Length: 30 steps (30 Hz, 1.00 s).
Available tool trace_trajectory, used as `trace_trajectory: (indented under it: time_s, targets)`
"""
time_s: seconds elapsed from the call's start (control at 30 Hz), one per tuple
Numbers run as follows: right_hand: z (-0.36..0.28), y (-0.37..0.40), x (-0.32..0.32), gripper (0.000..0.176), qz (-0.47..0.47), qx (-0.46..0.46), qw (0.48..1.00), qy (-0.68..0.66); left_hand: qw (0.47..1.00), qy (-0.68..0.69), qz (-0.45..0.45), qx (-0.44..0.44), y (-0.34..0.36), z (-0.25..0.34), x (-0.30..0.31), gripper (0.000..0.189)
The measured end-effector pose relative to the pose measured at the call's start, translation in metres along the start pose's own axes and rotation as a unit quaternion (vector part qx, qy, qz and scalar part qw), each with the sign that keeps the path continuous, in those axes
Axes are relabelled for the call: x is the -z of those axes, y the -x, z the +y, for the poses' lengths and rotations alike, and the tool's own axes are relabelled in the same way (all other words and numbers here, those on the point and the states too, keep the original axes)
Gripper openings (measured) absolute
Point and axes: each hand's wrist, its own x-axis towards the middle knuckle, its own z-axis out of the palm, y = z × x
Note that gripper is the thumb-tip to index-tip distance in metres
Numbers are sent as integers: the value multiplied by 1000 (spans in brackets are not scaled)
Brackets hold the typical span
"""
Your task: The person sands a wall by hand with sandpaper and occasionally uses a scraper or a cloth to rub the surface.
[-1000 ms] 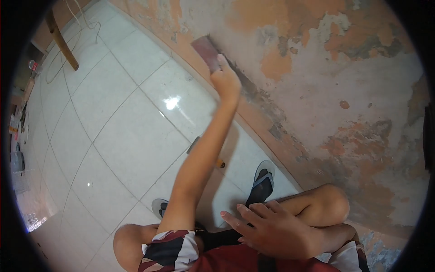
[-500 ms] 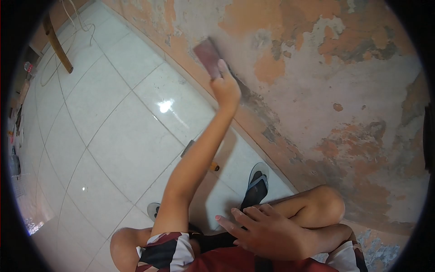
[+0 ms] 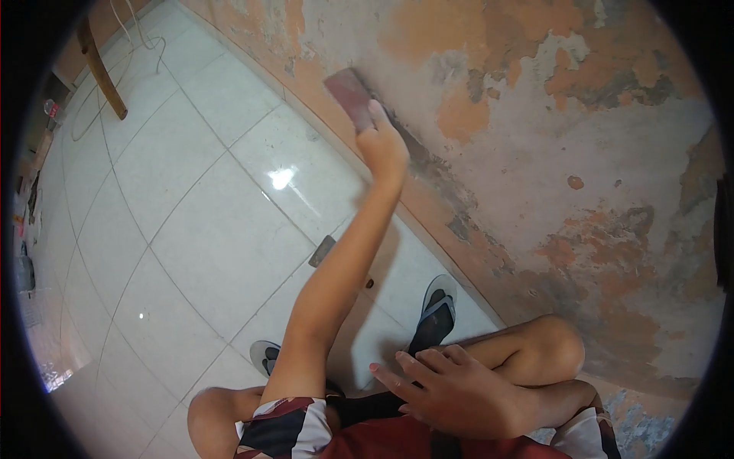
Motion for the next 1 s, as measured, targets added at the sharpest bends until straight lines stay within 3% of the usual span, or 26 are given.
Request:
trace_trajectory:
  time_s: [0.07,0.17,0.2,0.27,0.33,0.4,0.47,0.5,0.57,0.63,0.7,0.8,0.83,0.9,1.0]
  targets:
    - [1,3,-7,66,-4,-8,1000,-4,972,-23,-112,205,-11,25,6,61]
    - [5,-1,-4,64,0,-11,1000,-2,1000,24,-10,-12,78,10,-27,58]
    - [6,-3,-2,63,4,-8,1000,-9,1000,24,-9,-8,91,12,-22,58]
    - [6,-5,3,62,2,-7,1000,-22,990,13,-127,-59,110,14,-15,63]
    - [0,-4,10,67,0,-13,1000,18,997,-14,-67,43,88,-20,-24,63]
    - [0,-1,8,67,-6,-2,1000,19,998,20,-40,53,28,-4,-12,64]
    - [-1,1,4,66,-9,7,999,31,992,-7,17,126,-36,-68,-12,65]
    - [-1,3,-1,66,-8,-9,1000,22,992,-3,16,122,-32,-44,-11,65]
    - [2,3,-3,66,-8,-22,1000,15,978,9,-79,192,3,28,-1,53]
    - [5,0,-3,61,0,-9,1000,5,988,-42,-136,68,73,-24,-16,56]
    - [6,-4,5,64,-3,-6,1000,9,986,16,-158,-50,123,-9,-14,61]
    - [5,-11,18,66,-6,0,1000,15,991,-2,-131,-10,110,-17,-15,60]
    - [2,-11,19,65,0,4,1000,19,990,-74,-94,78,94,-29,-18,58]
    - [-1,-3,9,65,-1,1,1000,29,990,-22,-79,118,34,2,-4,62]
    - [-2,4,-6,61,-5,-17,999,30,976,-29,-111,183,8,-13,1,62]
